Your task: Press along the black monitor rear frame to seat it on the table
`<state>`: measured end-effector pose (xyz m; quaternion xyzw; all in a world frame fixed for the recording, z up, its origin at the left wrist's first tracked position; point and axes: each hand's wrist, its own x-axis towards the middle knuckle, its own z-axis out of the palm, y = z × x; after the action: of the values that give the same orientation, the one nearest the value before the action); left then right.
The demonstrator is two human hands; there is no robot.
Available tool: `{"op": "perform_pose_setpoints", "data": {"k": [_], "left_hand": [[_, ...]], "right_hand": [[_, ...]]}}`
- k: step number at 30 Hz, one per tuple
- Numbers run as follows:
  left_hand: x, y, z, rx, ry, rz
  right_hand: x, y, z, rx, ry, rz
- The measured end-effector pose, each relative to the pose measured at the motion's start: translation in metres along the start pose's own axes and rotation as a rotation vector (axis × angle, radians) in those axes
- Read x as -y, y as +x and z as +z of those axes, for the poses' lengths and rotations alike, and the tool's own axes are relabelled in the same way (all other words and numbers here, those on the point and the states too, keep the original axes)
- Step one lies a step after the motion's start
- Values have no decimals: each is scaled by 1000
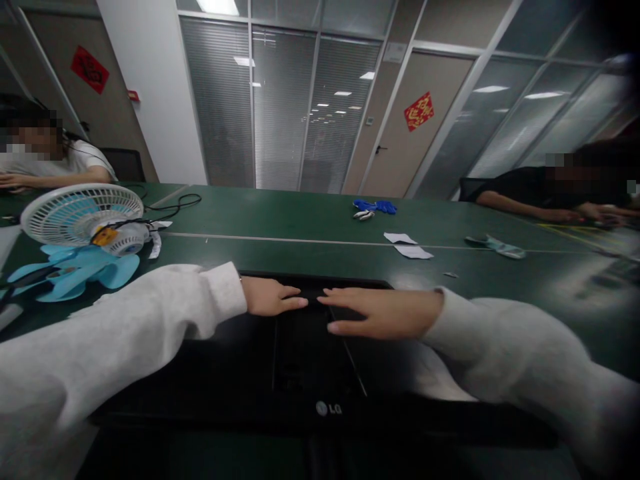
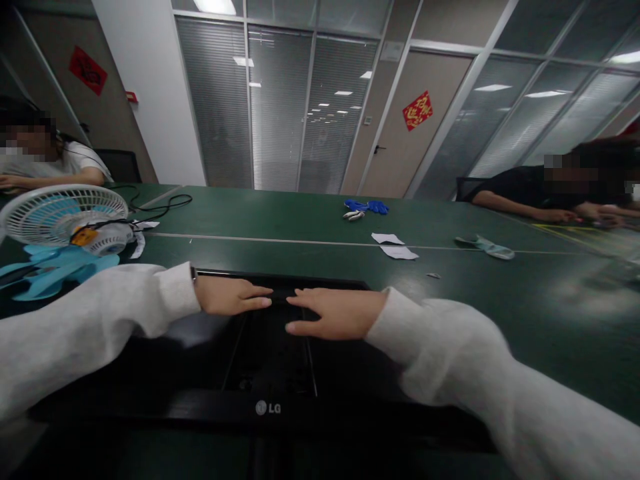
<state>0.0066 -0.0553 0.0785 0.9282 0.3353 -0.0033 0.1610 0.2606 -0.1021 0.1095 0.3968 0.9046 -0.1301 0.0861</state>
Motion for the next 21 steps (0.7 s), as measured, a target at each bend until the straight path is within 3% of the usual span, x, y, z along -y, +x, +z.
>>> {"op": "perform_pose_setpoints", "data": {"k": [4, 5, 6, 9, 11, 14, 17, 21], "left_hand": [[-58, -73, -6, 73, -26, 32], [-71, -89, -2, 78, -18, 41], [-83, -104, 4, 71, -3, 50], [-107, -128, 34, -187, 263, 80], [-111, -131, 57, -425, 446, 57], [-108, -130, 86, -621, 628, 73], [-103, -131, 103, -713, 716, 172], [-96, -134, 115, -751, 700, 262]], "right_hand": [[42, -75, 15, -31, -79, 10], [52, -88, 25, -94, -130, 13], [61, -96, 36, -242, -259, -33], [79, -103, 70, -491, -518, -102], [83, -98, 84, -542, -585, -75], [79, -88, 93, -559, -599, 0], [75, -84, 94, -582, -561, -8], [74, -83, 93, -722, -590, -61]]}}
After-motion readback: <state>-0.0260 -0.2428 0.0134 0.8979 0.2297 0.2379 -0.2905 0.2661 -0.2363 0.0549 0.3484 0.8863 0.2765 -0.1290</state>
